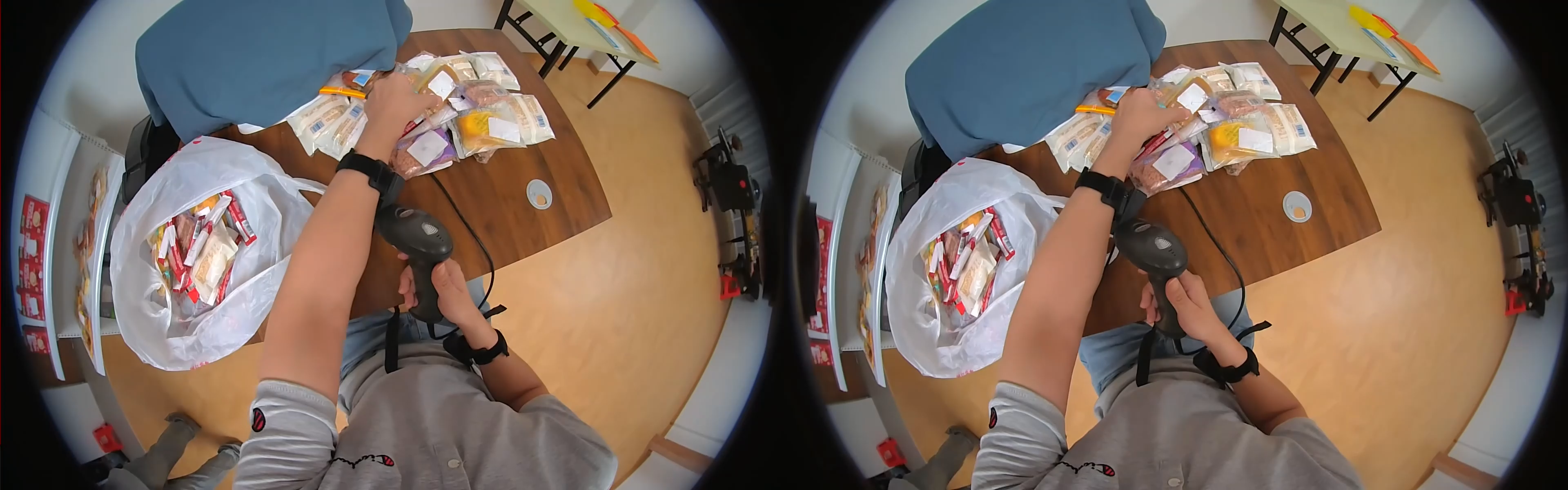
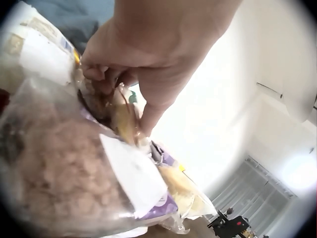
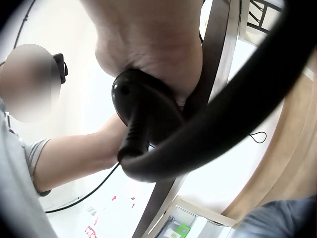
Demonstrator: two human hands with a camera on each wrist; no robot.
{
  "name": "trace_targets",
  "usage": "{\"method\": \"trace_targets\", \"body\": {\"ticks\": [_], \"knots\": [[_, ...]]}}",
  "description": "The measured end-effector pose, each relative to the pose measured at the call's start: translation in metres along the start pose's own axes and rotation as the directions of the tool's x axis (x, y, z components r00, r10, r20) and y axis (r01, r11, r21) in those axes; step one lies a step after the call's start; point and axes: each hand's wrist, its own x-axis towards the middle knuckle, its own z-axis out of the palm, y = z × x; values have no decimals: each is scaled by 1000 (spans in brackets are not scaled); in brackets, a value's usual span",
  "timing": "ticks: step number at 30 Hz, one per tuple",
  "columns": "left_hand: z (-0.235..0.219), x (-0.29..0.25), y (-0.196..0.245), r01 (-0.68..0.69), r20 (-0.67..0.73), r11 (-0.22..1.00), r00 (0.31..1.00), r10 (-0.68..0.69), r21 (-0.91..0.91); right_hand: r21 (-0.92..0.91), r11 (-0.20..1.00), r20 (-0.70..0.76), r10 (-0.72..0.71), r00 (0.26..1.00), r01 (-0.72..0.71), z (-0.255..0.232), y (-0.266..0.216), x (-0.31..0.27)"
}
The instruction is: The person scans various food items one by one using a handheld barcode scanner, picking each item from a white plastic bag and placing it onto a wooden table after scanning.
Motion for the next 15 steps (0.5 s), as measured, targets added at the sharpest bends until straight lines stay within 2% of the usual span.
{"method": "trace_targets", "body": {"ticks": [1,2,4,5,7,8,10,12,13,14,15], "knots": [[-1,2,4,42,81,999,996,-42,5,3,1000,-4,-3,1000,3,0,1,0],[-5,4,8,39,81,999,996,-39,4,2,1000,-6,-5,1000,5,0,1,0],[-12,6,15,97,208,995,974,-94,-4,-7,1000,4,-17,1000,17,0,0,0],[-7,9,13,95,205,995,974,-92,-4,-8,1000,6,-20,1000,20,0,0,0],[4,14,3,39,71,999,997,-39,10,7,1000,9,-22,1000,22,0,2,1],[0,14,0,45,66,999,997,-45,12,6,1000,16,-19,1000,19,0,3,1],[-8,13,-12,82,-20,980,996,-87,-181,49,996,38,-80,996,78,-3,7,1],[-32,4,-33,-86,-181,975,982,49,-203,63,996,26,-70,997,68,-4,7,-1],[-48,-5,-42,-13,-91,896,995,-31,-445,71,996,22,-57,998,56,-4,7,-2],[-63,-20,-49,84,22,756,995,-92,-649,84,995,6,-62,998,62,-3,6,-2],[-79,-40,-51,90,30,655,994,-102,-750,63,998,-4,-28,1000,28,-2,3,-2]]}}
